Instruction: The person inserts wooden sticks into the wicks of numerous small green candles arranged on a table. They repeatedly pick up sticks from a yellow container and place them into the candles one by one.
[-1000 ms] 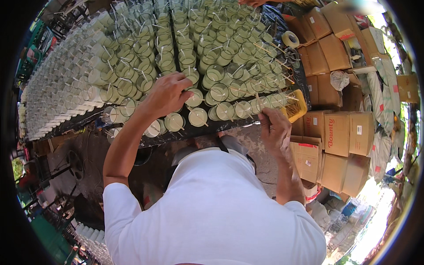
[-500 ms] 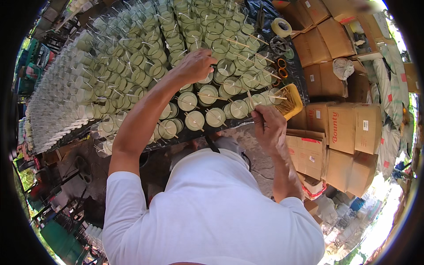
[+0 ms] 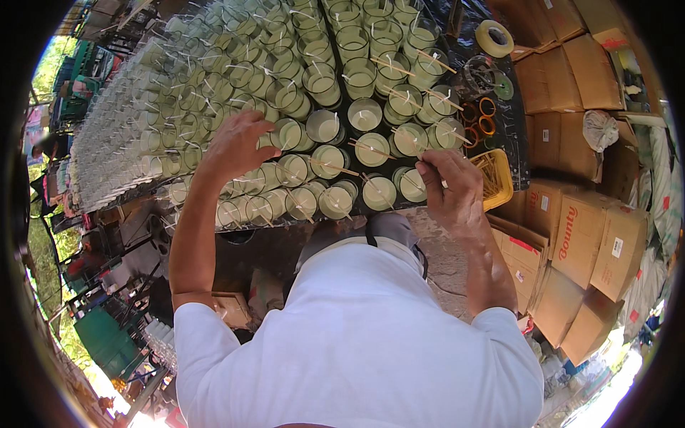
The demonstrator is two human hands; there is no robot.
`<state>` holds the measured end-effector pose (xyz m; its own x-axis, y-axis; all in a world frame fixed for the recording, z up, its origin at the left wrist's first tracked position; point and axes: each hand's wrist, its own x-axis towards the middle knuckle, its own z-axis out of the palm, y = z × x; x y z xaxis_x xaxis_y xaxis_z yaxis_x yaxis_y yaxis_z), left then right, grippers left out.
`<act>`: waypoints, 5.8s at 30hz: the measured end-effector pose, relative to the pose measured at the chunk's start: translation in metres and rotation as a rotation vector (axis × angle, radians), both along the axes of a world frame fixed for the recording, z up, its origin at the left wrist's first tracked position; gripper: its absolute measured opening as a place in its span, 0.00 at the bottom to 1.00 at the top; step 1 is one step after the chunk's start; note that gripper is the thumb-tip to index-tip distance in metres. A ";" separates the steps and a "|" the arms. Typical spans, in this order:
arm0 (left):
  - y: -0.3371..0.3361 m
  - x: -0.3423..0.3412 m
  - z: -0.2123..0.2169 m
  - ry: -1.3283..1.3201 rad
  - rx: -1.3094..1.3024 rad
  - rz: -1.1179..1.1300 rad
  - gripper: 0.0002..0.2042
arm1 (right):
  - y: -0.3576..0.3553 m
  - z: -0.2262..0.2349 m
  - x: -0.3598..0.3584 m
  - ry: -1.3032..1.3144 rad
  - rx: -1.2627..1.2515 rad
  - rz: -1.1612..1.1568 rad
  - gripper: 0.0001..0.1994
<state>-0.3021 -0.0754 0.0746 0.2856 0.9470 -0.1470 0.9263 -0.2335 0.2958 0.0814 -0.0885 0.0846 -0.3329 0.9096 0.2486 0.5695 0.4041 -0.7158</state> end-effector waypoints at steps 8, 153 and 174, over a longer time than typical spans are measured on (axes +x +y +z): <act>-0.003 -0.001 -0.022 -0.008 -0.194 -0.028 0.13 | 0.008 0.000 -0.019 0.007 0.024 0.056 0.05; -0.561 -0.040 0.046 -0.765 0.970 1.163 0.09 | -0.343 0.052 -0.365 0.100 -0.243 1.506 0.07; -0.447 -0.017 0.040 -1.137 0.751 0.970 0.10 | -0.264 0.042 -0.270 0.050 0.374 0.930 0.09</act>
<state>-0.3195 -0.5227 0.1141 -0.7730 0.5843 0.2473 0.2098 -0.1324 0.9687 -0.1891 -0.3528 0.1267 -0.8533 0.1544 0.4981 -0.1135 0.8772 -0.4665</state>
